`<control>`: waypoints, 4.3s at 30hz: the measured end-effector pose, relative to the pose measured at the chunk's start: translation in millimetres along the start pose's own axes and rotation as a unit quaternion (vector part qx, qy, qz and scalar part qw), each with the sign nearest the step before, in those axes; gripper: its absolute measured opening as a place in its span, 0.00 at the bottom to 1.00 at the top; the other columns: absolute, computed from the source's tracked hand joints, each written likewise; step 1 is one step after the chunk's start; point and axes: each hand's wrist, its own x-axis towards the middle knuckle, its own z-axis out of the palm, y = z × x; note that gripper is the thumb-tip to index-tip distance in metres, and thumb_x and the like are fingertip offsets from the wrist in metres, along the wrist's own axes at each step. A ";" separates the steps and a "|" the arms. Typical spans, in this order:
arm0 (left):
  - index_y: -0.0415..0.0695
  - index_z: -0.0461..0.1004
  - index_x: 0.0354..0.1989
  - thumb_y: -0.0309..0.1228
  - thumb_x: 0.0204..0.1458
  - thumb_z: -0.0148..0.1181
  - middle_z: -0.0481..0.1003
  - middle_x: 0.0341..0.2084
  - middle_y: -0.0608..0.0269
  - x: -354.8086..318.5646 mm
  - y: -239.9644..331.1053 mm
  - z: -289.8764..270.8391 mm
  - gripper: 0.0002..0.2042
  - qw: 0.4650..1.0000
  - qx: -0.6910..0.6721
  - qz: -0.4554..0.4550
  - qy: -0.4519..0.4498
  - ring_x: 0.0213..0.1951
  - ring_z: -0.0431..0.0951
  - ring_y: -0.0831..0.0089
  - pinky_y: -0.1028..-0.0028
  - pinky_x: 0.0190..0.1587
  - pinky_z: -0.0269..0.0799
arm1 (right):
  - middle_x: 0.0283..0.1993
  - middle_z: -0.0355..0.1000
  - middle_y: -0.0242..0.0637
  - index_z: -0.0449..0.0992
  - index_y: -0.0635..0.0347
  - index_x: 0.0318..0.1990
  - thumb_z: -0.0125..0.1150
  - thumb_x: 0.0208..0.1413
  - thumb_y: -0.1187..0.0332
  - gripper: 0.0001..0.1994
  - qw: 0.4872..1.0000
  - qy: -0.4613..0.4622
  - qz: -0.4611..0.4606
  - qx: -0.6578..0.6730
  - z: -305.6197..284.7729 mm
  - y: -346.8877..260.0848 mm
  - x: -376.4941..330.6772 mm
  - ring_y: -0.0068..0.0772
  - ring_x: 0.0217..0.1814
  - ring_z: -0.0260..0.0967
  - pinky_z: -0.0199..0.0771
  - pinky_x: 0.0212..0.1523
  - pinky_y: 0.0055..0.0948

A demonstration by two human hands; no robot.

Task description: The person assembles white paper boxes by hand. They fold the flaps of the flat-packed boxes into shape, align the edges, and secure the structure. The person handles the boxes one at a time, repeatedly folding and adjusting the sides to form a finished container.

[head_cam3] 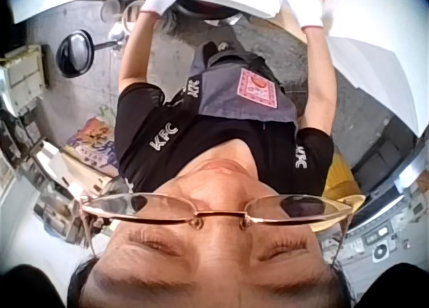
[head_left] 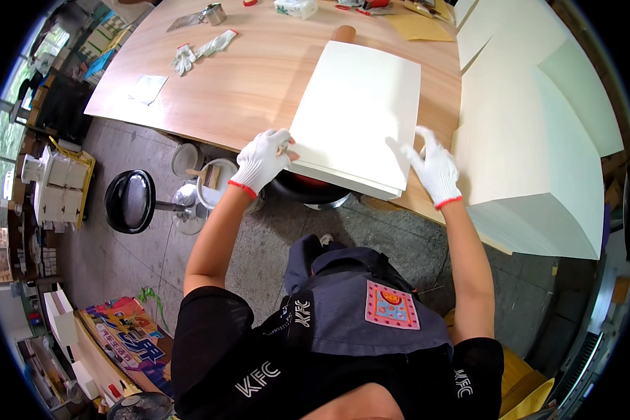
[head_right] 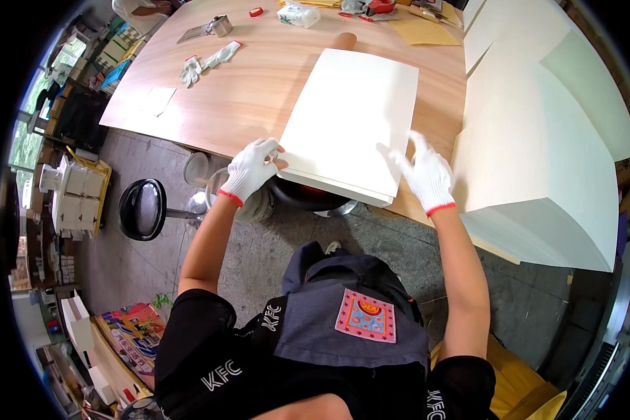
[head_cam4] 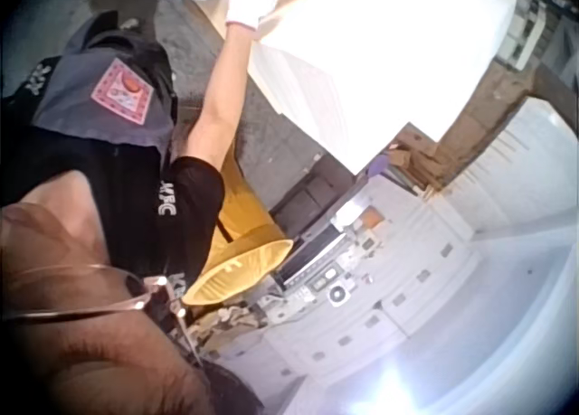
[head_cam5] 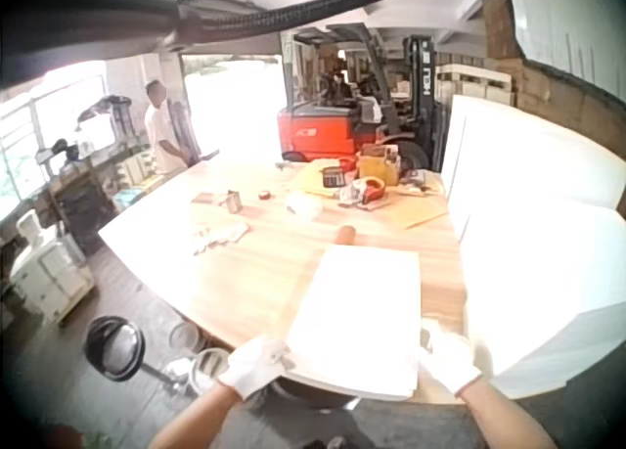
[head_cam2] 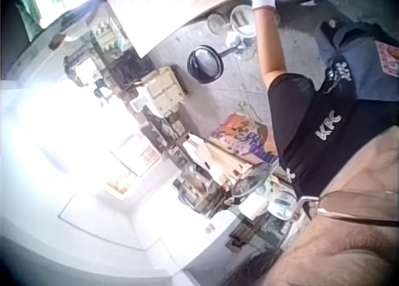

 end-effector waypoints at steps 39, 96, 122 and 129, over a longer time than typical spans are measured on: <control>0.50 0.81 0.40 0.35 0.48 0.71 0.78 0.36 0.61 1.8 -34.7 7.3 0.11 0.985 0.032 0.169 0.010 0.38 0.80 0.56 0.62 0.40 0.75 | 0.31 0.70 0.35 0.68 0.41 0.68 0.62 0.61 0.60 0.26 0.966 0.075 -0.230 -0.094 49.4 4.0 -77.1 0.36 0.33 0.74 0.77 0.33 0.38; 0.48 0.79 0.48 0.30 0.60 0.59 0.80 0.45 0.60 -256.2 449.9 30.1 0.10 0.240 -0.418 0.602 -0.636 0.51 0.78 0.63 0.67 0.53 0.72 | 0.34 0.75 0.37 0.77 0.60 0.58 0.62 0.61 0.73 0.17 0.952 0.296 -0.001 0.083 -94.5 177.7 -294.1 0.35 0.36 0.73 0.74 0.41 0.32; 0.48 0.81 0.44 0.26 0.57 0.55 0.80 0.41 0.54 -71.6 588.0 -17.7 0.10 0.671 -0.118 0.724 0.110 0.44 0.80 0.57 0.63 0.50 0.75 | 0.34 0.77 0.37 0.79 0.58 0.47 0.58 0.62 0.42 0.26 0.801 0.469 0.240 0.285 -285.6 290.8 -262.1 0.29 0.35 0.74 0.73 0.38 0.31; 0.52 0.80 0.50 0.32 0.57 0.54 0.78 0.46 0.58 -9.4 627.5 1.4 0.14 0.839 0.087 0.538 0.004 0.46 0.79 0.63 0.63 0.49 0.73 | 0.33 0.77 0.43 0.77 0.54 0.32 0.54 0.61 0.40 0.25 0.910 0.357 0.163 -0.131 -314.8 271.6 -248.5 0.49 0.39 0.76 0.74 0.39 0.45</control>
